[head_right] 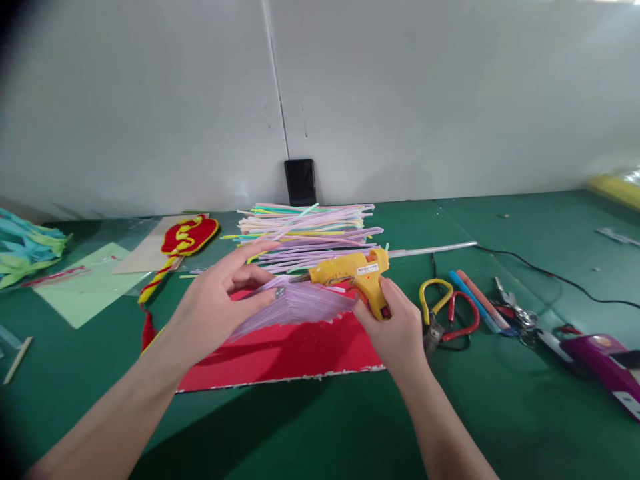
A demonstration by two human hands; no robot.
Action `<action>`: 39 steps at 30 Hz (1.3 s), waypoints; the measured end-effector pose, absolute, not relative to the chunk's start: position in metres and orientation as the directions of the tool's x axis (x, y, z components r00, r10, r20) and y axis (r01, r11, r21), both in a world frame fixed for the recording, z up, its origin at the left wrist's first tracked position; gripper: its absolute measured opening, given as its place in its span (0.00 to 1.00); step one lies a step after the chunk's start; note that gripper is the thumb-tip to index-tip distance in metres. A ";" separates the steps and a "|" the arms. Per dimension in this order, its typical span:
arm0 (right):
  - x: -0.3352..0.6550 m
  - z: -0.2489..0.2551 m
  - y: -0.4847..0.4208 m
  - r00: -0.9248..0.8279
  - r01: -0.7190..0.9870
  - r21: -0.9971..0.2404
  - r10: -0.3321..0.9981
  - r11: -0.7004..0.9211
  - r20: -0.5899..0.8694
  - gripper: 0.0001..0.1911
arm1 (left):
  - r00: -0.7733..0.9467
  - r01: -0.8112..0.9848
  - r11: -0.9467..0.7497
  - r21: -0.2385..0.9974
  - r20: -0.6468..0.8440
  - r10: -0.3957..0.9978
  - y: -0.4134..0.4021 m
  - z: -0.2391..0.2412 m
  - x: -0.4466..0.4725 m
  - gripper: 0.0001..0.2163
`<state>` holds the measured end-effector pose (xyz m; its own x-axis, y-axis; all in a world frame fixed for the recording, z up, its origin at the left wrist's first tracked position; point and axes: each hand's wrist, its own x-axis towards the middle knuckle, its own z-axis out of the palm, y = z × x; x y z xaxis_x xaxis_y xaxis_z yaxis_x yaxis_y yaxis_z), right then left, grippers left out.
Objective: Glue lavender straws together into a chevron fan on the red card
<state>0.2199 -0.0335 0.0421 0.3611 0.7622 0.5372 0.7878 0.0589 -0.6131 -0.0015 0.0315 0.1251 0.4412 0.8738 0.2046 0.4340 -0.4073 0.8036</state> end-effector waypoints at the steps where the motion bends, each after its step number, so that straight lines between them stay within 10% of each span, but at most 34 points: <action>1: 0.220 0.042 -0.034 0.362 0.790 -0.610 0.761 0.056 0.539 0.12 | 0.442 0.432 -0.406 0.805 0.203 0.874 0.031 0.125 -0.002 0.23; 39: 0.227 0.038 -0.033 0.442 0.753 -0.659 0.747 -0.008 0.496 0.09 | 0.313 0.504 -0.378 0.777 0.244 0.918 0.034 0.139 -0.006 0.24</action>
<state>0.2268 -0.0326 0.0384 0.4417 0.7474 0.4963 0.7525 -0.0075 -0.6585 -0.0057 0.0341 0.1385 0.3130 0.9180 0.2435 0.5041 -0.3779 0.7766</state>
